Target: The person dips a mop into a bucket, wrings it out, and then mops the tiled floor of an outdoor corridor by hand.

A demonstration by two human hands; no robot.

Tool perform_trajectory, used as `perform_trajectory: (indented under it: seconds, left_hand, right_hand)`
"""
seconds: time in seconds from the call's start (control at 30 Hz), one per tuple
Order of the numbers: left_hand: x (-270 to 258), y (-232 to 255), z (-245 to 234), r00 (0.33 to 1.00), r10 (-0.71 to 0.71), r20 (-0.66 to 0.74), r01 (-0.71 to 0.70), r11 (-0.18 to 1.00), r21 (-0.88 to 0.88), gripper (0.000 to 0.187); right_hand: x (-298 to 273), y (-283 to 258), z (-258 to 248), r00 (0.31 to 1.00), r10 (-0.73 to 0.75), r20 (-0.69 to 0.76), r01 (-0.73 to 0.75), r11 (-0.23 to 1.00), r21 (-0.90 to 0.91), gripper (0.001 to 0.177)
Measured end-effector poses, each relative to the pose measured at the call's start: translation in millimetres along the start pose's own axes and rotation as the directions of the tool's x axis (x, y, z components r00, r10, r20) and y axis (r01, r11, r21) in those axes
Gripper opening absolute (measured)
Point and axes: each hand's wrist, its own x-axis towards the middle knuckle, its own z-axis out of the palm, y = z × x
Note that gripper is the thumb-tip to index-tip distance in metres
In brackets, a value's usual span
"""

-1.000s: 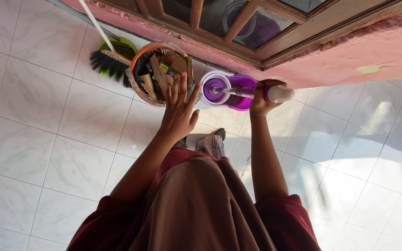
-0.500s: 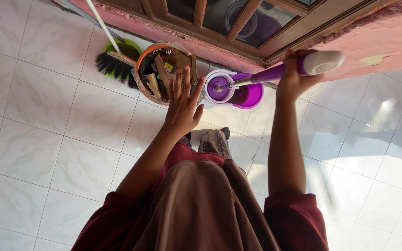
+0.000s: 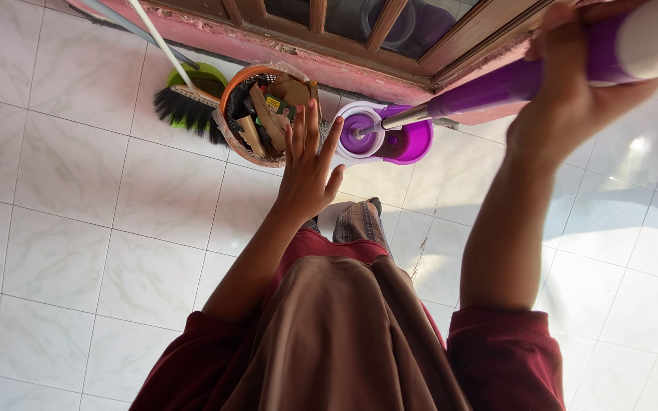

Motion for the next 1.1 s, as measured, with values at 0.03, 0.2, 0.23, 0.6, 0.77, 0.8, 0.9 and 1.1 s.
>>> perform_trajectory:
  seconds: [0.03, 0.2, 0.23, 0.6, 0.77, 0.8, 0.9, 1.1]
  left_hand:
    - [-2.3, -1.2, -0.1, 1.0, -0.001, 0.003, 0.001, 1.0, -0.001, 0.091]
    - [-10.9, -12.9, -3.8, 0.997, -0.055, 0.047, 0.054, 0.998, 0.009, 0.088]
    - [-11.8, -15.4, -4.0, 0.997, -0.058, 0.045, 0.058, 0.998, 0.008, 0.088]
    - [-20.2, -38.2, -7.5, 0.989, -0.138, 0.051, 0.136, 0.989, 0.053, 0.092]
    - [-22.0, -43.5, -11.9, 0.986, -0.155, 0.06, 0.151, 0.987, 0.056, 0.092]
    - [-21.6, -43.8, -13.0, 0.986, -0.155, 0.054, 0.152, 0.987, 0.058, 0.092]
    - [-19.3, -46.2, -14.2, 0.989, -0.14, 0.046, 0.138, 0.989, 0.047, 0.09]
    - [-13.9, -47.6, 3.7, 0.992, -0.103, 0.072, 0.103, 0.995, 0.008, 0.091]
  right_hand:
    - [-7.8, 4.0, 9.5, 0.999, 0.046, -0.012, -0.046, 0.998, 0.034, 0.038]
    - [-50.5, 50.5, 22.3, 0.987, 0.158, 0.006, -0.158, 0.986, 0.061, 0.031]
    - [-59.8, 61.6, 19.7, 0.985, 0.171, 0.0, -0.171, 0.985, 0.035, 0.031]
    - [-154.0, 147.5, -8.1, 0.967, 0.245, -0.071, -0.249, 0.967, -0.058, 0.032]
    - [-174.2, 166.1, -18.0, 0.96, 0.273, -0.065, -0.278, 0.956, -0.096, 0.032]
    - [-173.5, 164.6, -19.4, 0.959, 0.271, -0.08, -0.278, 0.957, -0.082, 0.033]
    - [-157.7, 150.8, -19.4, 0.958, 0.263, -0.116, -0.273, 0.959, -0.077, 0.035]
    - [-103.3, 88.4, -12.3, 0.983, 0.144, -0.114, -0.154, 0.984, -0.092, 0.037]
